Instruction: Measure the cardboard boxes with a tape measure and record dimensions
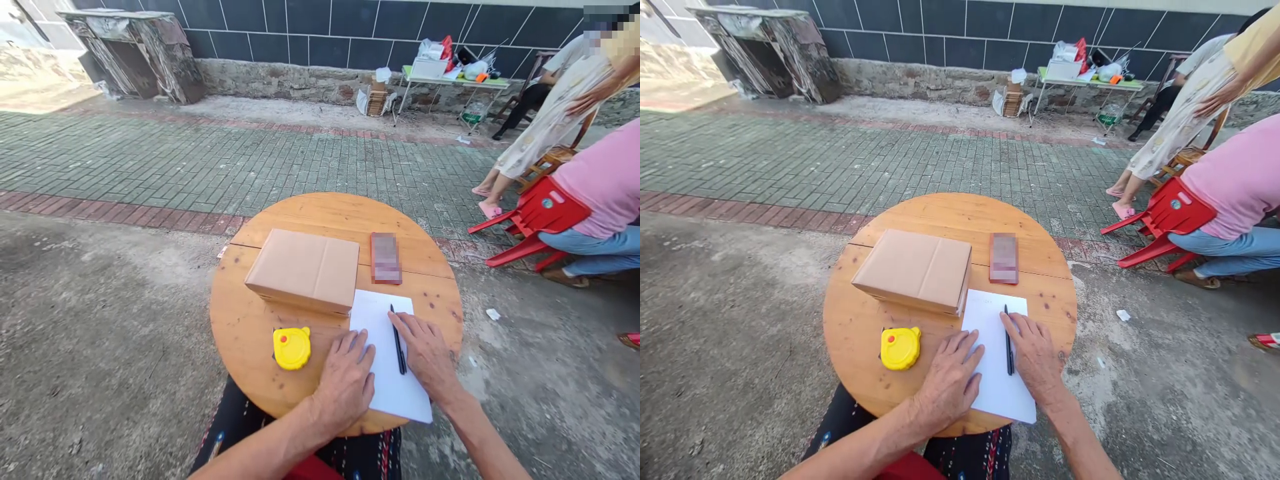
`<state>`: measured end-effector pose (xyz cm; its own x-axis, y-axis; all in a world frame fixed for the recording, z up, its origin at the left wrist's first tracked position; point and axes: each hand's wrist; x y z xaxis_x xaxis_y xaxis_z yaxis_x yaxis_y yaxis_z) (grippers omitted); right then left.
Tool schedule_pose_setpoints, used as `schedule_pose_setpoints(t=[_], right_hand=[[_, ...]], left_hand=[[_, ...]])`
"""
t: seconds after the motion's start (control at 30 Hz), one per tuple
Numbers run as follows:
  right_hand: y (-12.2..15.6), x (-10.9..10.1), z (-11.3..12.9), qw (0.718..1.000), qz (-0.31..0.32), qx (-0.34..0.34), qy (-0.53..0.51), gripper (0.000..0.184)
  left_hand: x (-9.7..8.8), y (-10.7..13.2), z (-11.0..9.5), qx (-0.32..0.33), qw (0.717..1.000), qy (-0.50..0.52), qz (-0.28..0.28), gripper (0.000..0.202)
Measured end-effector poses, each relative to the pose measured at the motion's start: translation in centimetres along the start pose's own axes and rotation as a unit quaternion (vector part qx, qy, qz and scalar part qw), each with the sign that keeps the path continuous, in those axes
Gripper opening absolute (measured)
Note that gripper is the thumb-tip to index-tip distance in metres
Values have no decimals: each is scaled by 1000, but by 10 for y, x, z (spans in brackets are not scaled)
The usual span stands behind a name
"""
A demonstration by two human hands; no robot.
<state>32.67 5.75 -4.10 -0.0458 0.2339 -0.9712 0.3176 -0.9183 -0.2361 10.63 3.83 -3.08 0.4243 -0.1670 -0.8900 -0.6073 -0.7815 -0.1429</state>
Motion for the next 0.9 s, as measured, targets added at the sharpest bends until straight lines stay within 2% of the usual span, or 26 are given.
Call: schedule_pose_setpoints(t=[0.1, 0.17, 0.23, 0.3, 0.37, 0.43, 0.47, 0.53, 0.63, 0.73, 0.9], right_hand=[[1, -1, -4, 999, -26, 25, -23, 52], [4, -5, -3, 997, -44, 52, -43, 50], [6, -12, 2, 991, -63, 84, -78, 45], [6, -20, 14, 981, -85, 116, -128, 37], [0, -29, 30, 967, -101, 139, -186, 31], [-13, -37, 48, 950, -98, 158, -252, 30], [-21, -40, 57, 938, -89, 168, -289, 33], [-41, -43, 72, 911, -61, 196, -358, 42], [-66, -45, 88, 874, -25, 219, -433, 50], [-77, -45, 97, 863, -9, 219, -455, 49], [-68, -52, 94, 869, -13, 223, -442, 42]], left_hand=[[-9, 13, -4, 27, 999, 24, -23, 41], [-19, 31, -3, 64, 995, 45, -57, 41], [-33, 53, 6, 104, 986, 63, -114, 42], [-50, 72, 27, 106, 972, 64, -199, 46], [-72, 82, 57, 38, 955, 53, -291, 51], [-94, 77, 89, -80, 925, 66, -366, 52], [-104, 70, 104, -152, 906, 92, -384, 55], [-120, 51, 128, -246, 871, 181, -385, 62], [-127, 26, 144, -285, 830, 340, -338, 61], [-118, 20, 138, -281, 828, 369, -315, 58], [-104, 41, 119, -282, 836, 352, -312, 57]])
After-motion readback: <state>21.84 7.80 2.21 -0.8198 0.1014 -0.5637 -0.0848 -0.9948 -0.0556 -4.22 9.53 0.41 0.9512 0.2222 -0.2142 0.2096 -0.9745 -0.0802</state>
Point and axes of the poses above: each hand's wrist, its own y-axis away from the middle knuckle, its own x-axis out of the palm, z = x × y, and after that the axes turned 2 degrees about x, right-handed
